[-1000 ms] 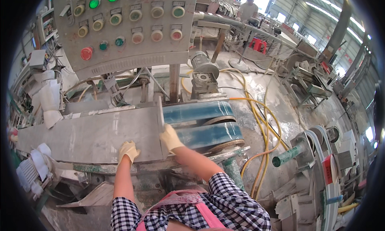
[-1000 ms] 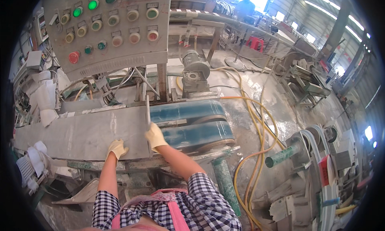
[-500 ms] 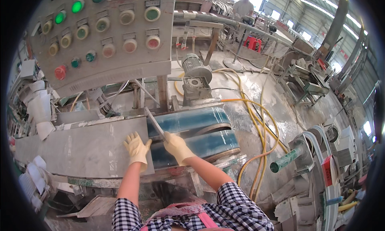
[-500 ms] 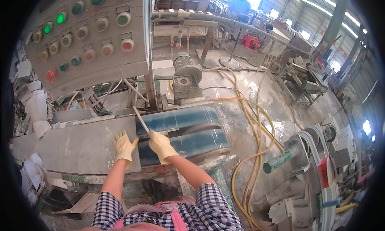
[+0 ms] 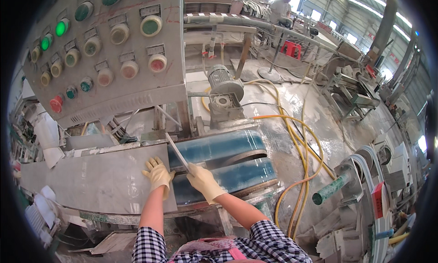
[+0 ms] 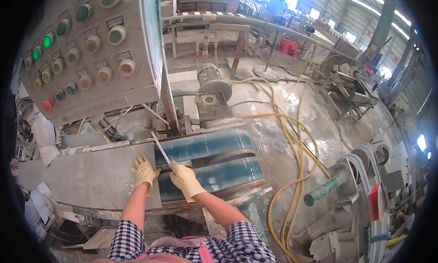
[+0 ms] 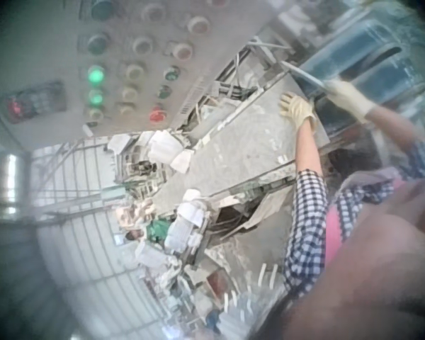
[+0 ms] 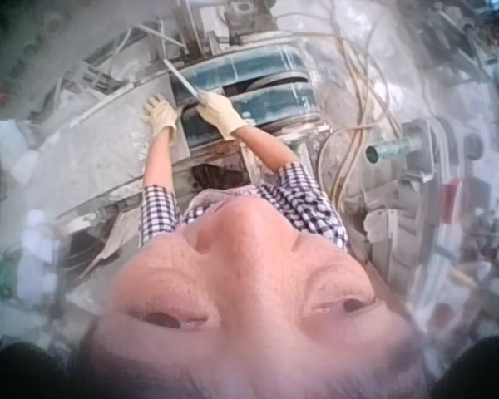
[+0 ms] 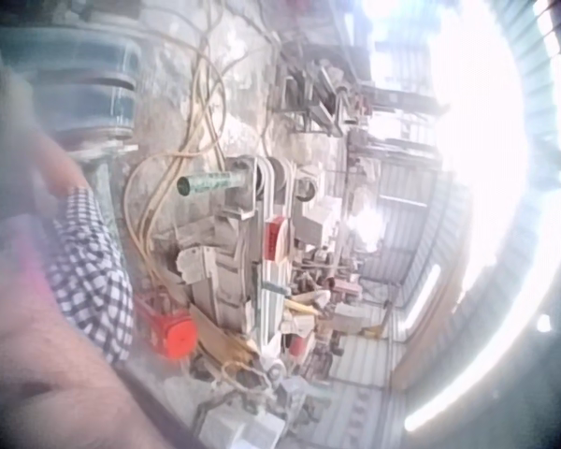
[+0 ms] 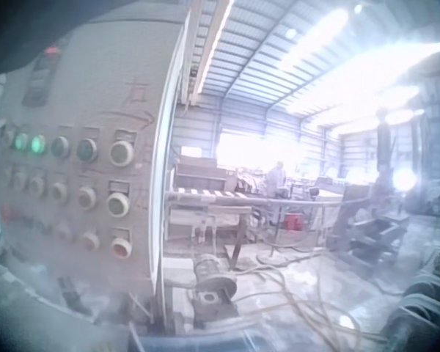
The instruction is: The person repeatedly picks up rectangular planks, places them on a belt sander, and moves them back and forth to smooth the edges. After sanding, the person stacks the finished planks on a nearby table. The process is repeated for several planks throughout the clip.
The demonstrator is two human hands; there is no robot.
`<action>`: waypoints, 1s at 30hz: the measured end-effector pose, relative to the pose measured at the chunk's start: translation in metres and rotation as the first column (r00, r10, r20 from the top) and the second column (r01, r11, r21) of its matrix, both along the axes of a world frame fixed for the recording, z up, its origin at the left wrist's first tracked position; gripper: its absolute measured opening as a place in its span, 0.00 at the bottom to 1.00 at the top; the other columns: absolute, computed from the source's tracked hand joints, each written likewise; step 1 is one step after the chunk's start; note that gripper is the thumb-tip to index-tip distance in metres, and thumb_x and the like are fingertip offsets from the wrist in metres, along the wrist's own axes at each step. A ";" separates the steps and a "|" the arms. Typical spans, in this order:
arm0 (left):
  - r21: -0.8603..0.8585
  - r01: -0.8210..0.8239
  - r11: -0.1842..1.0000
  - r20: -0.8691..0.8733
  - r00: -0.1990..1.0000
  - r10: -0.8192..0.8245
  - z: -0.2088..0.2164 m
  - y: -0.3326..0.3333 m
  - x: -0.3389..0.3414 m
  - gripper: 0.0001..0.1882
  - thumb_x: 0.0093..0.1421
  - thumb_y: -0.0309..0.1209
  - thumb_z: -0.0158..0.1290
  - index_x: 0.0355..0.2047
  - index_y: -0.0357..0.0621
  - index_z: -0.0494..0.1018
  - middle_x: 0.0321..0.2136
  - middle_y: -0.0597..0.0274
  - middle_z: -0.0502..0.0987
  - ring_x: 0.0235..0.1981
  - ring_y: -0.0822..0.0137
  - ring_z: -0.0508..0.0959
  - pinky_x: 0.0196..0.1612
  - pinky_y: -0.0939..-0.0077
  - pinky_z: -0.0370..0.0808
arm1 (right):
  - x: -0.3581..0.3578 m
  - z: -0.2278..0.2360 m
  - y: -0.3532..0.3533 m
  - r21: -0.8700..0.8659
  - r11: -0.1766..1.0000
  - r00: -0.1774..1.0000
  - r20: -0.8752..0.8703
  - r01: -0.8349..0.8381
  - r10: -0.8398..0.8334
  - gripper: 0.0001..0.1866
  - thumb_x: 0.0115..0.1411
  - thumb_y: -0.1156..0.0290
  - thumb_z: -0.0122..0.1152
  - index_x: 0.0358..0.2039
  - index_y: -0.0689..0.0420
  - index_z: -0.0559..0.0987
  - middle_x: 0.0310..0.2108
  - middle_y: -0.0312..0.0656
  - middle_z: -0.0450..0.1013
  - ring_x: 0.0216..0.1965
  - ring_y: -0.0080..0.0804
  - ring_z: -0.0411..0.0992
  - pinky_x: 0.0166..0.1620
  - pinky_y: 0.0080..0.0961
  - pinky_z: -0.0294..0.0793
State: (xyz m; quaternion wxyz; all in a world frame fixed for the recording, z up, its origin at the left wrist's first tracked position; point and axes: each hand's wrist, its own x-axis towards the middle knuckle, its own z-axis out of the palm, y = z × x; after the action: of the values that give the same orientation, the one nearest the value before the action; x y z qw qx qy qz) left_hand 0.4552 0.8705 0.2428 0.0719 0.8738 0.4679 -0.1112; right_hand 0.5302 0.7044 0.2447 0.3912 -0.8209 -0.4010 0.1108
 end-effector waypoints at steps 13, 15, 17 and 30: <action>-0.201 -0.069 0.977 0.350 0.927 0.138 0.019 0.044 -0.033 0.26 0.64 0.29 0.43 0.61 0.31 0.63 0.50 0.35 0.76 0.54 0.39 0.75 0.58 0.53 0.72 | 0.014 0.011 -0.004 0.025 0.995 0.993 -0.064 -0.099 0.101 0.10 0.58 0.67 0.58 0.38 0.58 0.75 0.36 0.58 0.76 0.41 0.61 0.74 0.44 0.49 0.73; -0.374 -0.074 0.924 0.523 0.807 0.276 0.017 0.063 -0.049 0.20 0.62 0.29 0.45 0.51 0.29 0.70 0.45 0.33 0.77 0.48 0.42 0.78 0.52 0.54 0.73 | 0.007 0.007 0.010 0.016 0.991 0.989 -0.053 -0.134 0.134 0.11 0.57 0.67 0.58 0.38 0.59 0.75 0.36 0.58 0.76 0.42 0.61 0.74 0.45 0.50 0.73; -0.560 0.021 0.828 0.627 0.665 0.407 0.011 0.068 -0.057 0.16 0.61 0.27 0.45 0.46 0.30 0.72 0.41 0.38 0.76 0.42 0.49 0.78 0.45 0.57 0.73 | 0.000 0.003 0.028 -0.015 0.988 0.984 -0.091 -0.155 0.153 0.11 0.56 0.68 0.58 0.37 0.60 0.75 0.37 0.59 0.76 0.43 0.62 0.73 0.46 0.51 0.72; -0.210 0.141 0.968 0.694 0.718 0.046 0.007 0.029 -0.070 0.29 0.63 0.43 0.55 0.59 0.36 0.68 0.53 0.51 0.76 0.59 0.53 0.71 0.60 0.55 0.67 | -0.036 0.036 0.059 -0.318 0.937 0.989 -0.013 -0.144 0.147 0.18 0.63 0.63 0.53 0.48 0.61 0.70 0.37 0.58 0.78 0.43 0.56 0.78 0.45 0.49 0.77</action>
State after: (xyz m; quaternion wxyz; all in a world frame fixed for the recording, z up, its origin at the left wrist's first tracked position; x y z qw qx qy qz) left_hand 0.3850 0.8996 0.2493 0.3474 0.8473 0.3663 0.1647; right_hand 0.4939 0.7631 0.2805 0.2422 -0.8420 -0.4395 0.1982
